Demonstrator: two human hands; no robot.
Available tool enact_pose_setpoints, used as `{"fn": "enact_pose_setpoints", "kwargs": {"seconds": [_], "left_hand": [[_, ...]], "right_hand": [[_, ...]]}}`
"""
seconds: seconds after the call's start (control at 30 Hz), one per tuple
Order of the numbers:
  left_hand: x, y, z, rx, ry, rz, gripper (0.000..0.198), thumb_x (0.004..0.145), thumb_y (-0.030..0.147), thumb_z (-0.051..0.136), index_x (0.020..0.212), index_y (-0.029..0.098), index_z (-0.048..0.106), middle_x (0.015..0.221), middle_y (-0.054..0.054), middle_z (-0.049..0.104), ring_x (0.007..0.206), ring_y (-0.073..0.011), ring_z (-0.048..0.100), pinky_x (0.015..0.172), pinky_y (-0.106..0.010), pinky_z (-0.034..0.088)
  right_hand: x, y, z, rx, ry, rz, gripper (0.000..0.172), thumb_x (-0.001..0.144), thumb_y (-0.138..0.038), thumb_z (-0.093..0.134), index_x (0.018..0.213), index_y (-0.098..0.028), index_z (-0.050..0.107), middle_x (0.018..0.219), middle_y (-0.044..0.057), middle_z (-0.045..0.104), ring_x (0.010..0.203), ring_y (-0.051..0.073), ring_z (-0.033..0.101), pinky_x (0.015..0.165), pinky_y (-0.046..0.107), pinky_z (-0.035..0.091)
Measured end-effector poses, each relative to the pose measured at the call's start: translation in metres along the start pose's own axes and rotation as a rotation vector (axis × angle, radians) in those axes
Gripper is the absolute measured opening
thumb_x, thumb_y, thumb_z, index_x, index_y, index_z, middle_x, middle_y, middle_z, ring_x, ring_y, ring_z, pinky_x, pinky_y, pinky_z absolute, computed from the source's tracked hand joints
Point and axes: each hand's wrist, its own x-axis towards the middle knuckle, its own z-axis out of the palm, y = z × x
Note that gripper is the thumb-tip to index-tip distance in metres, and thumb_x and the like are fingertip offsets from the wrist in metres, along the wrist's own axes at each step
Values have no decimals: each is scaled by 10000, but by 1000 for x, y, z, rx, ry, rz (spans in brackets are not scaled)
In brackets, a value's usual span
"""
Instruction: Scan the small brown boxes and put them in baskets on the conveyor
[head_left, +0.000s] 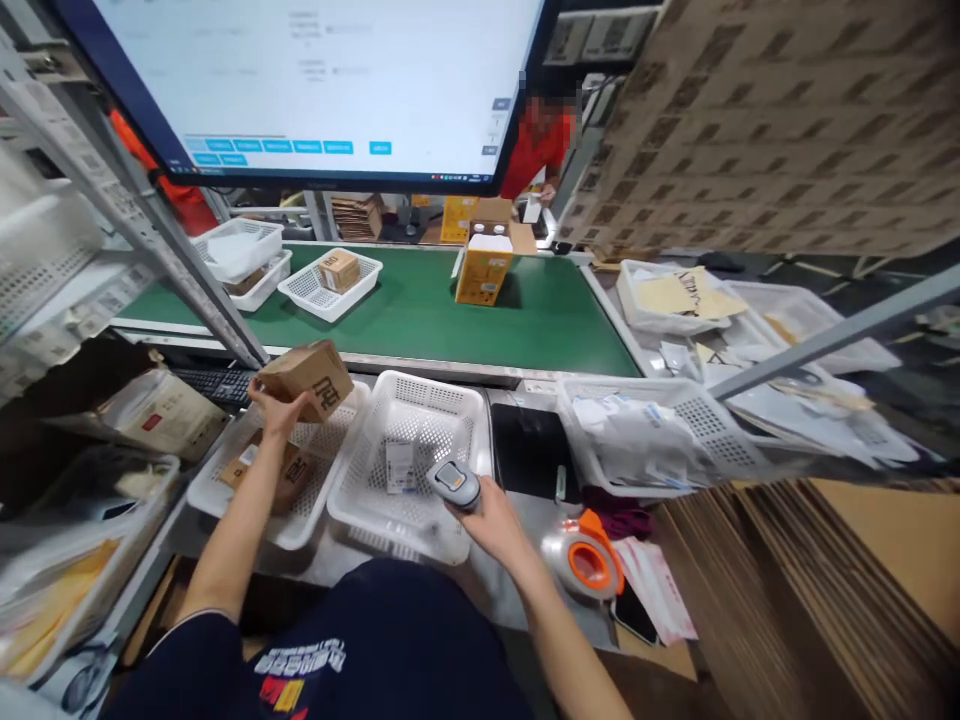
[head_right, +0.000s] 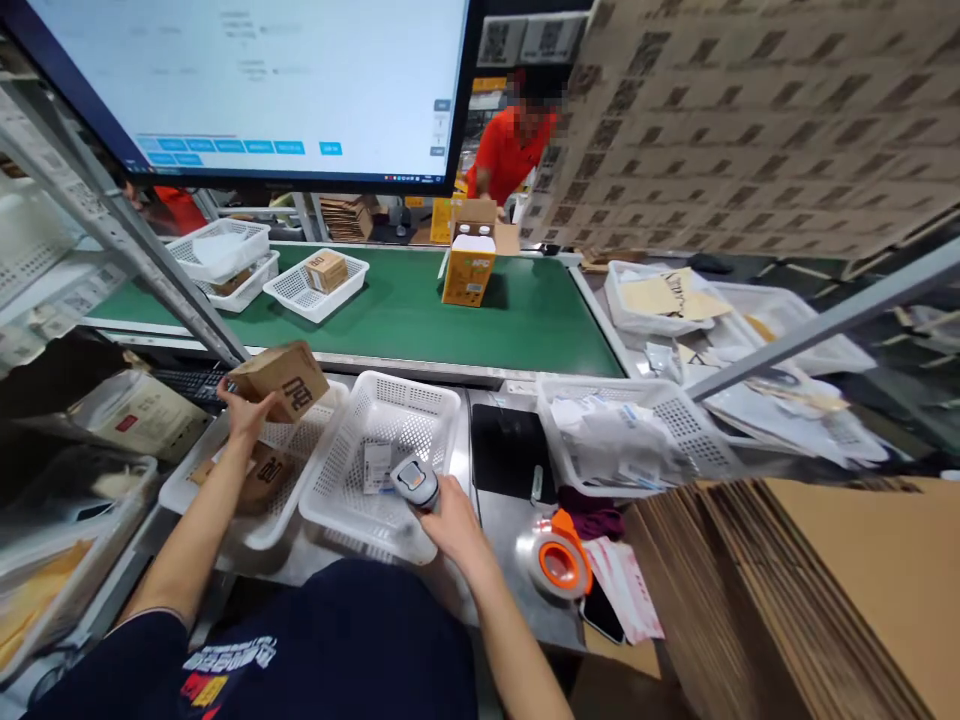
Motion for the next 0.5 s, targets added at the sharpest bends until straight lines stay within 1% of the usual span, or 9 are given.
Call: {"fn": "enact_pose_setpoints", "kwargs": {"seconds": [0.07,0.1,0.2,0.27,0.3,0.37,0.43,0.47,0.5], "left_hand": [[5,10,9,-152,23,-79,1379,576,489,1054,1601,220,171,1591,-258,549,1394,-317,643,1247,-566,509],[3,15,16,-195,16,-104,1349,569,479,1047,1586,242,193,1545,-226,587,1327,-283,679,1185,-524,562],[-17,30,41,-302,-6,-159,1314,542,391,1015,1589,325,222,1513,-163,617,1244,-249,710,1030,-440,636],[-40,42,56,-423,-6,-257,1239,560,359,981,1588,380,289,1507,-128,642,1238,-269,717,965,-435,652],[-52,48,62,-504,-36,-346,1144,600,407,959,1573,385,358,1482,-120,667,1232,-293,723,939,-458,661],[-76,61,73,-676,-184,-581,917,710,630,858,1509,331,522,1410,-152,717,1227,-369,734,908,-552,677],[-98,72,84,-845,-330,-788,844,798,804,693,1431,250,632,1377,-210,739,1275,-437,723,956,-649,666],[-108,77,89,-918,-362,-858,835,834,820,639,1418,223,652,1382,-228,742,1321,-455,708,1007,-677,650],[-117,80,94,-977,-365,-909,806,870,796,611,1423,211,655,1396,-234,744,1371,-459,689,1061,-693,629]], "right_hand": [[11,-8,-7,129,47,-44,375,912,-354,842,1224,-162,759,1199,135,766,1203,338,754,1045,423,580],[18,-15,-11,193,60,-77,394,892,-371,856,1218,-167,770,1206,137,778,1202,344,760,1057,446,589],[33,-43,-27,337,66,-200,498,871,-393,868,1311,-181,773,1306,144,796,1249,354,755,1123,505,586],[38,-59,-38,370,74,-278,510,872,-364,866,1345,-196,777,1328,137,805,1284,360,742,1148,522,579],[39,-64,-44,368,83,-306,492,873,-344,863,1336,-199,786,1320,136,810,1290,363,739,1149,524,580],[37,-68,-51,363,117,-328,447,876,-325,859,1300,-196,803,1304,140,815,1289,368,738,1150,531,583],[33,-63,-55,383,155,-308,465,881,-341,869,1316,-193,799,1328,148,809,1303,371,739,1162,539,583],[31,-59,-56,400,173,-284,502,876,-352,881,1342,-190,791,1344,154,803,1310,372,742,1165,541,584],[29,-55,-56,414,188,-259,537,868,-354,892,1367,-187,783,1351,160,797,1313,372,745,1164,540,589]]}}
